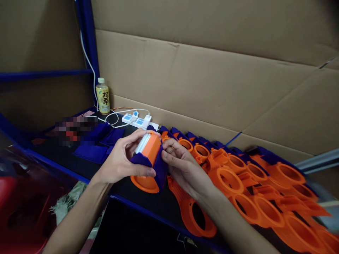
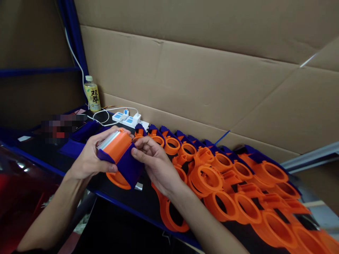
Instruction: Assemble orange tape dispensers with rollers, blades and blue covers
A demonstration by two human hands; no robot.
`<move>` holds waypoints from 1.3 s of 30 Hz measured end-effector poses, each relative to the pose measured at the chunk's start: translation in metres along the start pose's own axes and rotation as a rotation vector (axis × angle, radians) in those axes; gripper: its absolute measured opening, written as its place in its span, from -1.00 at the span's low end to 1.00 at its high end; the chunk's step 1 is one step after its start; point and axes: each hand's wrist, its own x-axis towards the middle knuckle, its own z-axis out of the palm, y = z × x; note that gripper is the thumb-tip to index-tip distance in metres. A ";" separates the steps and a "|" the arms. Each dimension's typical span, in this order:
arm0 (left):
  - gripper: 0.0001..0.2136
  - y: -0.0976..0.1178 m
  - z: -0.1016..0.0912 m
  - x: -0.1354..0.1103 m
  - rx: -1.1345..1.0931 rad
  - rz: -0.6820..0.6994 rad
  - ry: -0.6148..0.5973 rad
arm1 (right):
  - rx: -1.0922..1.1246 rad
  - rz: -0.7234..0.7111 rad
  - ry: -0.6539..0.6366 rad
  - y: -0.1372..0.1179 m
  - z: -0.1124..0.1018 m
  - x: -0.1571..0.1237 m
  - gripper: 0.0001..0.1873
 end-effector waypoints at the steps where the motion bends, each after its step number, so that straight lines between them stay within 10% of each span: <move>1: -0.40 -0.001 0.001 0.000 -0.004 -0.011 0.024 | -0.009 0.002 0.002 0.001 0.000 0.002 -0.74; 9: -0.63 -0.010 0.002 0.010 -0.049 -0.054 0.366 | -0.635 -0.280 0.105 0.010 0.003 0.014 -0.77; 17: -0.65 -0.027 -0.029 0.023 0.044 -0.066 0.657 | -1.448 -0.509 -0.077 0.027 0.029 0.006 0.00; 22: -0.58 -0.034 -0.036 0.024 -0.018 -0.187 0.568 | -1.447 -0.468 -0.041 0.027 0.025 0.036 -0.27; 27: -0.58 -0.043 -0.038 0.028 -0.057 -0.188 0.658 | -1.482 -0.430 -0.042 0.033 0.030 0.041 0.18; 31: -0.55 -0.048 -0.042 0.029 -0.041 -0.196 0.648 | -1.512 -0.365 -0.062 0.035 0.030 0.048 0.14; 39: -0.66 -0.052 -0.061 0.029 0.107 -0.082 0.894 | -1.557 -0.173 -0.045 0.035 0.004 0.122 -0.06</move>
